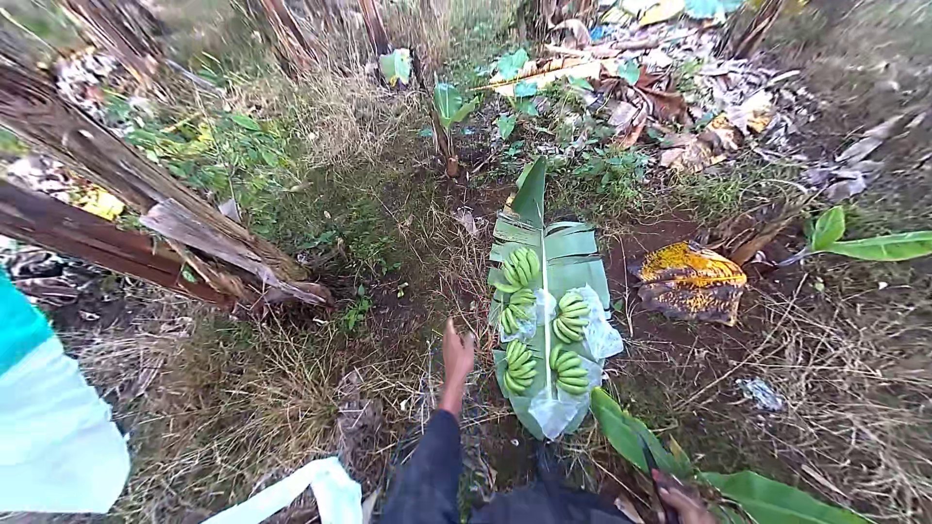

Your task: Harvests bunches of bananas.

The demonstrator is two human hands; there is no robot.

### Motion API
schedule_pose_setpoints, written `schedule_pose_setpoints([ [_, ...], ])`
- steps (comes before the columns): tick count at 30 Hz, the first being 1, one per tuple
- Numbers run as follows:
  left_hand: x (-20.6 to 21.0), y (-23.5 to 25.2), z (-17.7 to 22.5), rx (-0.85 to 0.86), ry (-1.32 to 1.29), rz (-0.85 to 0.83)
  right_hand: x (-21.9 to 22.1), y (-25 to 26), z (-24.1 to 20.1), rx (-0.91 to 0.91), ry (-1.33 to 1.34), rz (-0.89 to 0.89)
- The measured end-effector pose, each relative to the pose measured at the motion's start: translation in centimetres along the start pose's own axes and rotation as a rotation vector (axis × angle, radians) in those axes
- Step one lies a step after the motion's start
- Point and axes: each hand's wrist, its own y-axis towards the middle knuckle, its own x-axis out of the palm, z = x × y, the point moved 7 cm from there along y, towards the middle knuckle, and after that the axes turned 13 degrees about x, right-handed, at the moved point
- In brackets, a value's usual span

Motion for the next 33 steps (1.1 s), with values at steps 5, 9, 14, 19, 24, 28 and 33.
schedule_pose_setpoints([
  [5, 2.1, -22.1, -10.0, -0.281, -0.032, -0.275, 4.8, 1.9, -1.7, -0.028, -0.206, -0.088],
  [9, -2.8, -33.4, -14.8, -0.444, -0.086, -0.255, 11.4, 0.5, -5.2, -0.16, -0.391, -0.181],
  [14, -19.6, -32.8, -10.0, -0.193, -0.056, 0.061, 24.3, -9.5, -10.7, -0.539, -0.629, -0.471],
  [19, -40.9, -32.9, 6.0, 0.26, 0.424, 0.422, 35.7, -28.8, -12.0, -1.135, -0.872, -0.983],
  [24, -54.9, -37.0, 21.4, 0.513, 0.81, 0.68, 41.2, -41.3, -9.8, -1.55, -0.85, -1.234],
  [28, -60.9, -38.0, 29.3, 0.53, 1.112, 0.736, 44.5, -47.0, -8.0, -1.737, -0.698, -1.243],
  [33, -62.9, -39.6, 37.0, 0.673, 1.187, 1.234, 48.5, -52.4, -6.7, -1.821, -0.674, -1.16],
])
